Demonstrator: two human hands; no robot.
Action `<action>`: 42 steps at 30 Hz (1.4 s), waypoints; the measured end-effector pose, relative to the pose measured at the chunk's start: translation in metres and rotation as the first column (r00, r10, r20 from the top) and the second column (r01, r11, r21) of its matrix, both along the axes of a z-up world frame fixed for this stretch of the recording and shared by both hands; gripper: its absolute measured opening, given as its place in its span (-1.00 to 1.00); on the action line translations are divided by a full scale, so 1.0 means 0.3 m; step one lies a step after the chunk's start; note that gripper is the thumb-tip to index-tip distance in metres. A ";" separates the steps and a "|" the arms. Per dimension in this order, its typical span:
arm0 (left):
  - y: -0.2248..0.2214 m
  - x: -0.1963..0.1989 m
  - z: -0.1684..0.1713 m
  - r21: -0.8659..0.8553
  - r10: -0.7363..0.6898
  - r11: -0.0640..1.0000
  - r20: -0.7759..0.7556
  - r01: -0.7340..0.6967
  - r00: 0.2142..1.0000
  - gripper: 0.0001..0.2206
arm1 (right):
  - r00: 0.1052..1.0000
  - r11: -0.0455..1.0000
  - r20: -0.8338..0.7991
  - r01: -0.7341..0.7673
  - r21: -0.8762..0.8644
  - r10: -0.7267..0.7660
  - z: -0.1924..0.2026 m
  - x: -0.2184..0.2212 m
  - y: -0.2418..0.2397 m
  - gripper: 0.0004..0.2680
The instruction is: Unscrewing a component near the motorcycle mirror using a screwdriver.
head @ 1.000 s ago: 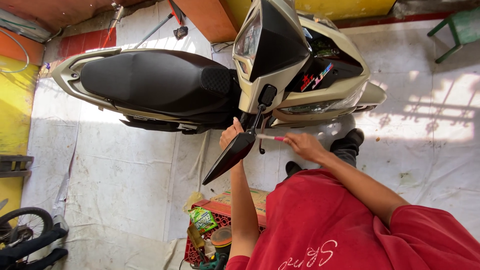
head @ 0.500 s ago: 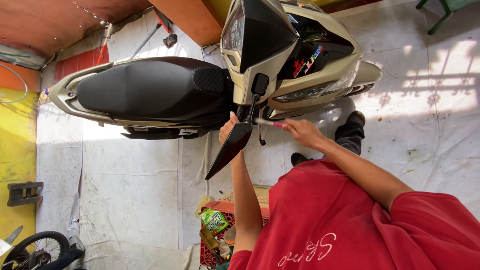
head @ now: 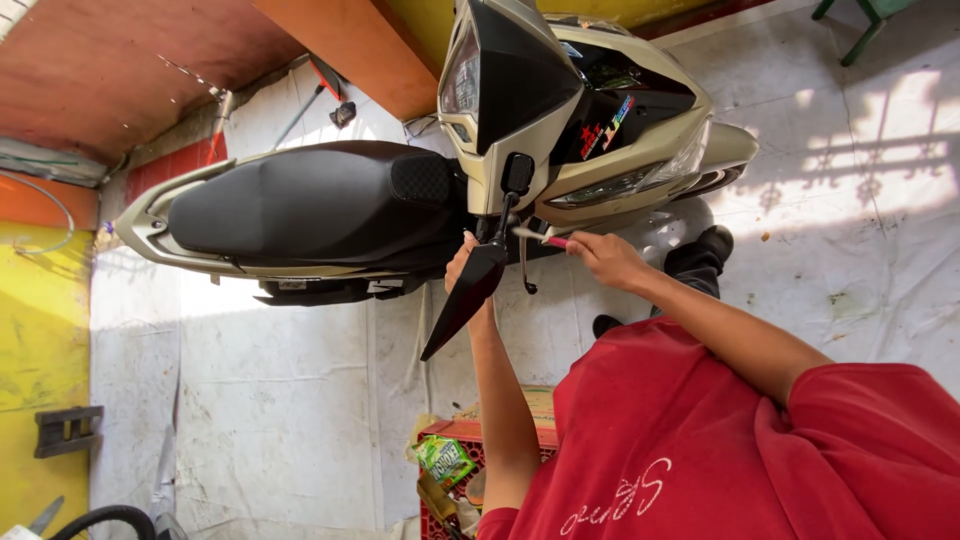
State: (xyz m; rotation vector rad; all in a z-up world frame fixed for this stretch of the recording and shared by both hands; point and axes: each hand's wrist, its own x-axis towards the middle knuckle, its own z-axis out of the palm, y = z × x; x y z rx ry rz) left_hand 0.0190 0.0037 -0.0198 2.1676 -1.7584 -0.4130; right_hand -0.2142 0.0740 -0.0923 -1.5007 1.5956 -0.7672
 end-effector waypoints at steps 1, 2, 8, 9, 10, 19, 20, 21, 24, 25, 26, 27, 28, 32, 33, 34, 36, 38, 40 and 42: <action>0.015 0.002 0.008 -0.005 -0.008 1.000 0.005 0.008 1.000 -0.47 | 1.000 1.000 0.005 0.008 -0.005 -0.008 0.000 0.013 0.000 -0.75; 0.018 -0.008 0.016 -0.097 -0.097 0.990 0.089 0.106 0.991 -0.52 | 1.000 0.996 0.015 -0.015 0.084 0.014 0.000 0.015 -0.002 -0.74; 0.053 -0.043 0.090 -0.134 -0.034 0.991 -0.171 0.011 0.985 -0.57 | 0.966 0.964 0.060 -0.246 -0.103 0.253 -0.133 0.023 0.110 -0.73; 0.051 -0.039 0.076 -0.178 -0.077 0.983 -0.202 0.040 0.976 -0.55 | 0.952 0.949 -0.001 -0.305 0.084 0.306 -0.090 0.014 0.121 -0.72; 0.052 -0.038 0.075 -0.183 -0.080 0.982 -0.205 0.042 0.976 -0.55 | 0.953 0.950 -0.005 -0.302 0.081 0.303 -0.058 0.002 0.099 -0.72; 0.023 -0.057 0.047 -0.325 -0.150 0.941 -0.165 0.090 0.975 -0.53 | 0.996 0.997 0.030 -0.080 0.000 0.080 -0.072 -0.013 0.024 -0.74; 0.040 -0.054 0.070 -0.205 -0.073 0.978 -0.175 0.037 0.982 -0.52 | 0.985 0.985 0.000 -0.170 0.030 0.170 -0.065 -0.002 0.057 -0.74; 0.056 -0.049 0.093 -0.081 0.004 0.997 -0.176 -0.018 0.984 -0.52 | 0.965 0.964 -0.027 -0.257 0.061 0.259 -0.058 0.011 0.089 -0.74; 0.032 -0.049 0.088 -0.049 0.042 0.998 -0.136 -0.050 0.990 -0.51 | 0.955 0.961 -0.147 -0.270 -0.069 0.257 -0.056 -0.009 0.084 -0.74; 0.021 -0.039 0.077 -0.056 0.047 0.997 -0.134 -0.055 0.990 -0.51 | 0.954 0.958 -0.147 -0.275 -0.076 0.262 -0.027 -0.011 0.053 -0.74; 0.019 -0.035 0.062 -0.065 0.014 0.998 -0.087 -0.020 0.996 -0.51 | 0.971 0.978 -0.122 -0.207 -0.017 0.203 0.001 -0.019 0.037 -0.74; 0.017 -0.032 0.046 -0.073 -0.019 0.997 -0.041 0.016 0.999 -0.50 | 0.985 0.989 -0.101 -0.139 0.044 0.143 0.027 -0.027 0.020 -0.74; 0.016 -0.039 0.059 -0.073 -0.017 0.997 -0.042 0.014 0.999 -0.50 | 0.984 0.989 -0.102 -0.141 0.044 0.145 0.009 -0.019 0.018 -0.74; 0.022 -0.049 0.072 -0.014 0.011 1.000 -0.030 -0.012 1.000 -0.51 | 0.984 0.985 0.023 -0.174 -0.015 0.175 -0.048 0.002 0.043 -0.75; 0.022 -0.045 0.064 -0.033 -0.015 0.999 0.020 0.016 1.000 -0.50 | 0.959 0.955 -0.010 -0.283 0.088 0.285 -0.059 0.004 0.054 -0.76; 0.030 -0.050 0.079 -0.036 -0.005 0.999 0.018 0.005 1.000 -0.50 | 0.955 0.952 -0.013 -0.293 0.086 0.295 -0.055 -0.001 0.048 -0.76; 0.047 -0.059 0.109 -0.131 -0.015 0.991 -0.042 0.009 0.999 -0.50 | 0.937 0.958 -0.204 -0.284 0.034 0.284 -0.046 -0.009 0.037 -0.74; 0.041 -0.046 0.092 -0.127 -0.002 0.992 -0.050 -0.004 0.999 -0.52 | 0.967 0.978 -0.149 -0.201 0.051 0.206 0.001 -0.026 -0.015 -0.75; 0.034 -0.043 0.073 -0.119 0.002 0.993 -0.062 -0.009 0.998 -0.53 | 0.988 0.991 -0.100 -0.108 0.076 0.115 0.026 -0.033 -0.035 -0.75; 0.021 -0.041 0.063 -0.070 0.022 0.997 -0.059 -0.026 0.998 -0.51 | 0.997 0.997 0.017 -0.068 -0.036 0.069 0.034 -0.023 -0.027 -0.73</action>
